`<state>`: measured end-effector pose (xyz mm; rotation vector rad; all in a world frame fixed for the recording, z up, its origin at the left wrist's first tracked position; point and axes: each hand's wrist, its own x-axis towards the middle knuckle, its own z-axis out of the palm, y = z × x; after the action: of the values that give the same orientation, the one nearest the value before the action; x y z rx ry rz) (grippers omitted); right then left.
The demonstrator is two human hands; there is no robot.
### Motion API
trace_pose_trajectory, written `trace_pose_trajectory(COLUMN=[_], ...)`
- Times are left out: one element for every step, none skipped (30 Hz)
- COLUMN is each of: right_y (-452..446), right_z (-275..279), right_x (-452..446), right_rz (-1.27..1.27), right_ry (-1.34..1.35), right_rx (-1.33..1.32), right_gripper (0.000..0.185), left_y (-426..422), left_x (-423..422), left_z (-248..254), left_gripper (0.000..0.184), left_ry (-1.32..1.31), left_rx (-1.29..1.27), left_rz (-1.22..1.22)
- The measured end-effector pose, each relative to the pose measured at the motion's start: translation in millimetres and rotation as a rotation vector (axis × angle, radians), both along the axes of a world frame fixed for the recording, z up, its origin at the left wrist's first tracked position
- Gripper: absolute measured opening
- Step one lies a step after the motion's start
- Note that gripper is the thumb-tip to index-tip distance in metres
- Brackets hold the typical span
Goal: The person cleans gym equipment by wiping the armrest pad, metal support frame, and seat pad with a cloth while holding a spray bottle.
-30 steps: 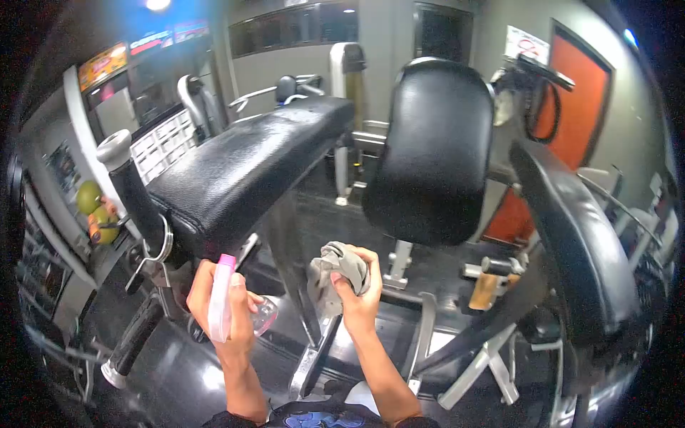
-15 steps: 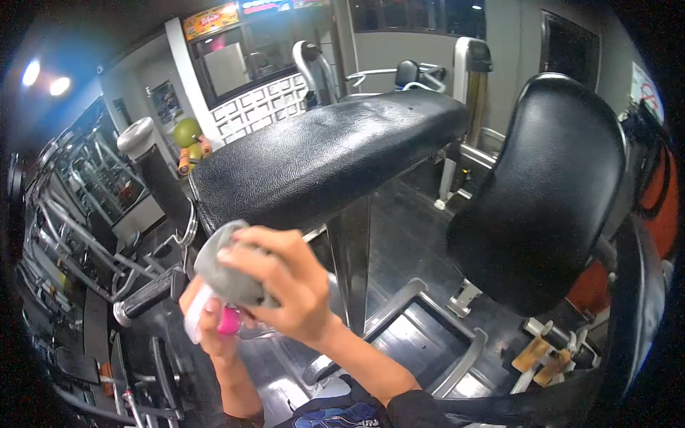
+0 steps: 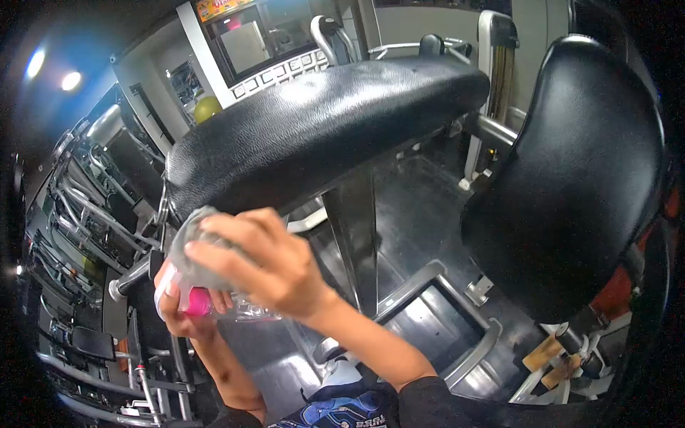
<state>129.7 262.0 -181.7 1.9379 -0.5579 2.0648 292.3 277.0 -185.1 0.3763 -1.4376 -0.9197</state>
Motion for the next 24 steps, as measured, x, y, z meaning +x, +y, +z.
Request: trace_pose_trajectory(right_y=[-6, -7, -10, -17, -23, -25, -21, -15, -11, -9, -8, -7, -11, -14, -18, -18, -18, -23, -28, -29, -30, -28, -24, -21], right_z=[-2, -4, -5, -3, -1, 3, 5, 7, 7, 3, -3, -9, -17, -19, -20, -20, -17, -11, -6, -2, 2, 5, 6, 2], right_x=[-12, -25, -36, -44, -51, -50, -45, -38, -29, -18, -7, -2, -3, -12, -28, -45, -59, -72, -76, -76, -73, -67, -59, -50], right_rz=[0.020, -0.066, -0.154, -0.211, -0.272, -0.226, -0.231, -0.195, -0.157, -0.076, 0.007, -0.072, -0.103, -0.097, -0.089, -0.115, -0.206, -0.286, -0.258, -0.257, -0.256, -0.211, -0.168, -0.076], right_ry=[-0.011, -0.062, -0.110, -0.208, -0.303, -0.384, -0.387, -0.304, -0.222, -0.163, -0.106, -0.030, -0.023, -0.038, -0.050, -0.100, -0.175, -0.273, -0.435, -0.430, -0.427, -0.368, -0.310, -0.219], right_rx=[-0.017, -0.003, 0.011, -0.010, -0.034, -0.023, -0.022, -0.010, 0.002, -0.026, -0.054, -0.084, -0.108, -0.090, -0.072, -0.025, 0.015, -0.009, 0.022, 0.014, 0.004, -0.013, -0.029, -0.019], right_gripper=[0.049, 0.054, 0.059, 0.059, 0.060, 0.058, 0.058, 0.054, 0.051, 0.046, 0.042, 0.038, 0.035, 0.038, 0.040, 0.050, 0.055, 0.053, 0.050, 0.051, 0.053, 0.050, 0.049, 0.044], left_y=[0, -2, -2, -1, -1, -2, -2, -1, 0, -3, -3, -2, -2, 2, 2, 3, 5, 8, 11, 13, 14, 14, 16, 19], left_x=[3, 5, 6, 5, 5, 5, 5, 4, 5, 12, 12, 12, 11, 9, 7, 4, 0, -7, -13, -20, -25, -28, -29, -31], left_z=[-4, -5, -4, -2, -1, -2, -2, -1, -1, -2, -2, -3, -3, -5, -4, 0, 3, 8, 9, 10, 11, 11, 12, 14], left_gripper=[0.048, 0.048, 0.048, 0.049, 0.049, 0.049, 0.049, 0.049, 0.050, 0.052, 0.052, 0.052, 0.052, 0.052, 0.052, 0.052, 0.052, 0.051, 0.051, 0.050, 0.048, 0.047, 0.047, 0.048], left_ry=[0.009, -0.005, -0.015, -0.038, -0.060, -0.056, -0.060, -0.068, -0.077, -0.106, -0.114, -0.084, -0.051, 0.019, 0.017, -0.035, -0.088, -0.134, -0.133, -0.152, -0.173, -0.140, -0.144, -0.144], left_rx=[-0.032, -0.050, -0.038, -0.050, -0.064, -0.068, -0.067, -0.059, -0.051, -0.040, -0.045, -0.026, -0.007, 0.037, 0.035, 0.013, -0.009, -0.024, -0.023, -0.042, -0.062, -0.049, -0.053, -0.035], left_rz=[0.043, 0.024, 0.024, 0.024, 0.020, 0.018, 0.013, 0.027, 0.043, 0.007, 0.006, -0.007, -0.021, 0.044, 0.042, 0.052, 0.062, 0.085, 0.086, 0.138, 0.189, 0.232, 0.227, 0.240])
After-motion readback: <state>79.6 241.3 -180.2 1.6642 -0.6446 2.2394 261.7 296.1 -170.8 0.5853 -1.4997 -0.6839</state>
